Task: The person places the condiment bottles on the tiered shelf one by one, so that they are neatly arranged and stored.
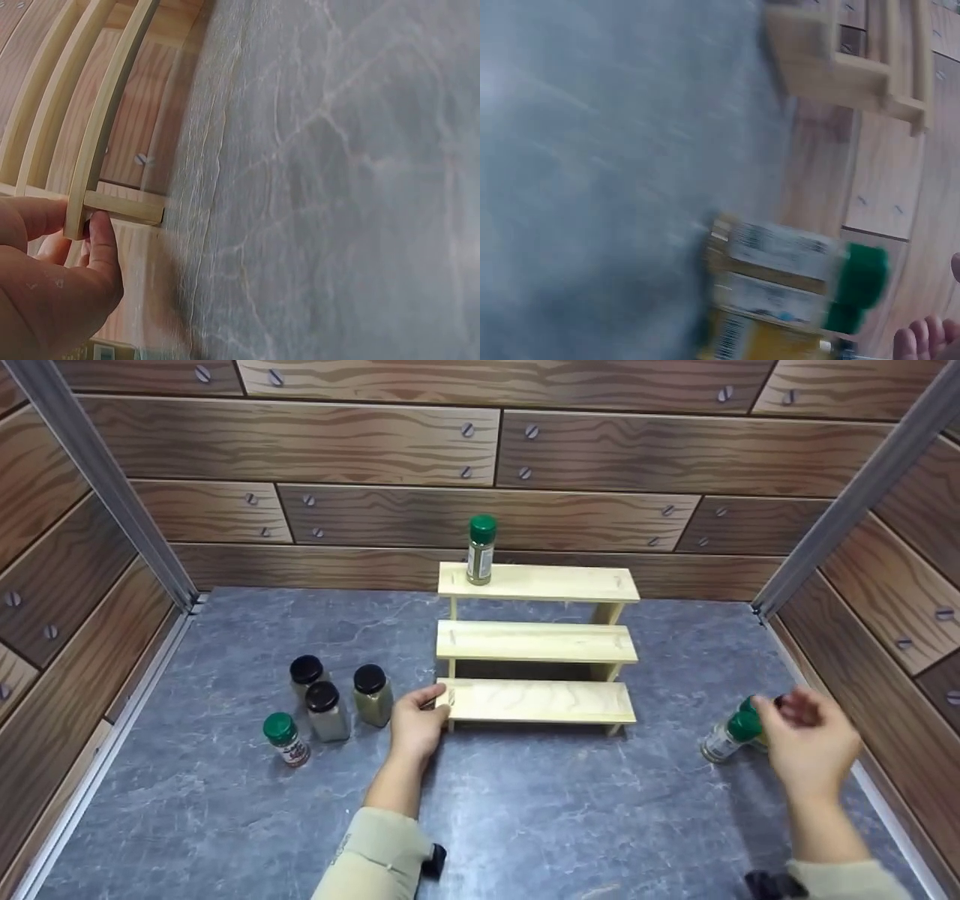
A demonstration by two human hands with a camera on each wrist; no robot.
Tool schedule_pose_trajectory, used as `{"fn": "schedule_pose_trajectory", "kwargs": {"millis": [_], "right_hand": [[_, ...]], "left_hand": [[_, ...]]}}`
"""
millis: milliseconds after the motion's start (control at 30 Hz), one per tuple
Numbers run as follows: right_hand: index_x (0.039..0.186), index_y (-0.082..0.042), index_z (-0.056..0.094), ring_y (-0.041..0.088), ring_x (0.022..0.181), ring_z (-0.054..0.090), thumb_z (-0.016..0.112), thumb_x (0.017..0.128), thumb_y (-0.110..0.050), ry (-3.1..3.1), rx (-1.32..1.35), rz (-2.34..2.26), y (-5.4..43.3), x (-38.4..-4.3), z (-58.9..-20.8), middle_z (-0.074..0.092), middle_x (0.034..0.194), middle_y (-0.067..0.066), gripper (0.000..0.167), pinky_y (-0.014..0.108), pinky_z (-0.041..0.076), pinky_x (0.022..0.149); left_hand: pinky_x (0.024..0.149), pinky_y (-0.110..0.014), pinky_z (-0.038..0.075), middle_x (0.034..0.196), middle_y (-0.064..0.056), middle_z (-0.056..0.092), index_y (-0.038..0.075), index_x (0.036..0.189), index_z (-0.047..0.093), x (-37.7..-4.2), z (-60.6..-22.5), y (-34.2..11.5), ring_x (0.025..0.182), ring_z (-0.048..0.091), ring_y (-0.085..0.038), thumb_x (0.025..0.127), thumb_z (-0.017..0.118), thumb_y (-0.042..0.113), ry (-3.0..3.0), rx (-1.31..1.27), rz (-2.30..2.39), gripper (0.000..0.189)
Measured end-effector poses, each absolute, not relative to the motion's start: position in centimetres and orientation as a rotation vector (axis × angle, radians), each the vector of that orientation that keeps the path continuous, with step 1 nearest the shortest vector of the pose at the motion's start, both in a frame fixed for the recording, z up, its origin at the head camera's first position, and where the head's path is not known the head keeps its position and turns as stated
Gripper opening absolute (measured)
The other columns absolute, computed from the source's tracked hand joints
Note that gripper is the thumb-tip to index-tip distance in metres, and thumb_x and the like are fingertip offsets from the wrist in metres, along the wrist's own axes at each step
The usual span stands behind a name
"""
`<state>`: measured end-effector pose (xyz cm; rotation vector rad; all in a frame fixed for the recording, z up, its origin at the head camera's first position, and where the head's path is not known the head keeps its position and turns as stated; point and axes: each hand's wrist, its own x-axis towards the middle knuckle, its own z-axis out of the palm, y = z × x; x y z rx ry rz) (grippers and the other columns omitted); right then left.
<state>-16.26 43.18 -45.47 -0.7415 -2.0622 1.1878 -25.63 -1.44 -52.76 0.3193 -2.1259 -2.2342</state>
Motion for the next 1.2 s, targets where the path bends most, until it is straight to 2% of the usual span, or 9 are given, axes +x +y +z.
{"fn": "schedule_pose_trajectory", "kwargs": {"millis": [100, 167, 267, 400, 600, 833, 967, 1033, 1200], "right_hand": [[0.131, 0.005, 0.067, -0.004, 0.080, 0.058, 0.092, 0.084, -0.024, -2.100, -0.814, 1.130, 42.6, -15.6, -47.0, 0.068, 0.101, -0.004, 0.060, 0.005, 0.051, 0.071], [0.135, 0.004, 0.065, -0.004, 0.083, 0.055, 0.092, 0.084, -0.030, -2.139, -0.859, 1.086, 42.2, -15.3, -47.8, 0.069, 0.111, 0.006, 0.067, 0.005, 0.049, 0.072], [0.140, 0.005, 0.061, 0.004, 0.090, 0.054, 0.092, 0.084, -0.035, -2.189, -0.902, 1.045, 41.7, -15.1, -48.8, 0.067, 0.125, 0.019, 0.075, 0.008, 0.045, 0.073], [0.143, 0.007, 0.058, 0.013, 0.096, 0.057, 0.090, 0.085, -0.034, -2.187, -0.931, 1.084, 41.3, -15.3, -49.8, 0.065, 0.132, 0.026, 0.078, 0.008, 0.043, 0.071], [0.145, 0.007, 0.056, 0.015, 0.101, 0.059, 0.090, 0.085, -0.031, -2.134, -1.002, 1.214, 40.9, -15.6, -50.7, 0.062, 0.135, 0.025, 0.079, 0.005, 0.045, 0.069], [0.142, 0.008, 0.057, 0.002, 0.090, 0.056, 0.089, 0.086, -0.028, -2.083, -0.995, 1.275, 40.7, -15.9, -51.6, 0.062, 0.127, 0.018, 0.073, 0.007, 0.049, 0.071], [0.139, 0.008, 0.059, -0.001, 0.087, 0.055, 0.087, 0.089, -0.025, -2.077, -0.987, 1.267, 40.6, -16.0, -51.7, 0.063, 0.126, 0.018, 0.066, 0.008, 0.049, 0.073], [0.138, 0.008, 0.059, 0.005, 0.091, 0.059, 0.086, 0.090, -0.024, -2.079, -0.981, 1.259, 40.5, -16.0, -51.7, 0.063, 0.127, 0.019, 0.064, 0.008, 0.049, 0.073], [0.136, 0.009, 0.061, 0.008, 0.093, 0.061, 0.084, 0.089, -0.015, -2.071, -0.909, 1.237, 39.4, -16.0, -50.9, 0.064, 0.122, 0.019, 0.057, 0.007, 0.049, 0.075]], "left_hand": [[0.073, -0.019, 0.059, 0.120, -0.033, 0.070, -0.017, 0.123, 0.068, -25.7, -52.8, -1.4, 0.097, 0.066, -0.023, 0.086, 0.061, -0.018, -2.120, 0.321, -2.227, 0.038], [0.072, -0.019, 0.058, 0.119, -0.033, 0.070, -0.017, 0.124, 0.068, -25.7, -52.8, -1.3, 0.096, 0.066, -0.023, 0.086, 0.061, -0.018, -2.113, 0.327, -2.232, 0.038], [0.072, -0.019, 0.059, 0.119, -0.033, 0.070, -0.018, 0.124, 0.068, -25.7, -52.8, -1.3, 0.095, 0.067, -0.023, 0.086, 0.061, -0.018, -2.106, 0.330, -2.235, 0.038], [0.071, -0.019, 0.059, 0.119, -0.033, 0.070, -0.018, 0.124, 0.067, -25.7, -52.8, -1.2, 0.095, 0.067, -0.022, 0.087, 0.061, -0.018, -2.097, 0.329, -2.244, 0.038], [0.063, -0.017, 0.056, 0.114, -0.033, 0.070, -0.019, 0.125, 0.066, -25.6, -52.8, -1.3, 0.087, 0.064, -0.018, 0.087, 0.060, -0.018, -2.074, 0.340, -2.286, 0.038], [0.062, -0.017, 0.055, 0.110, -0.032, 0.071, -0.021, 0.124, 0.065, -25.5, -52.7, -1.4, 0.083, 0.064, -0.016, 0.087, 0.059, -0.018, -2.062, 0.312, -2.281, 0.037], [0.063, -0.018, 0.056, 0.112, -0.033, 0.071, -0.020, 0.123, 0.066, -25.5, -52.8, -1.4, 0.084, 0.065, -0.016, 0.086, 0.059, -0.018, -2.058, 0.317, -2.280, 0.038], [0.063, -0.018, 0.056, 0.114, -0.034, 0.070, -0.020, 0.123, 0.066, -25.5, -52.8, -1.4, 0.086, 0.065, -0.017, 0.086, 0.059, -0.018, -2.055, 0.320, -2.282, 0.038], [0.067, -0.019, 0.057, 0.117, -0.035, 0.070, -0.019, 0.123, 0.067, -25.5, -52.7, -1.3, 0.092, 0.067, -0.021, 0.086, 0.060, -0.018, -2.070, 0.330, -2.266, 0.038]]}}
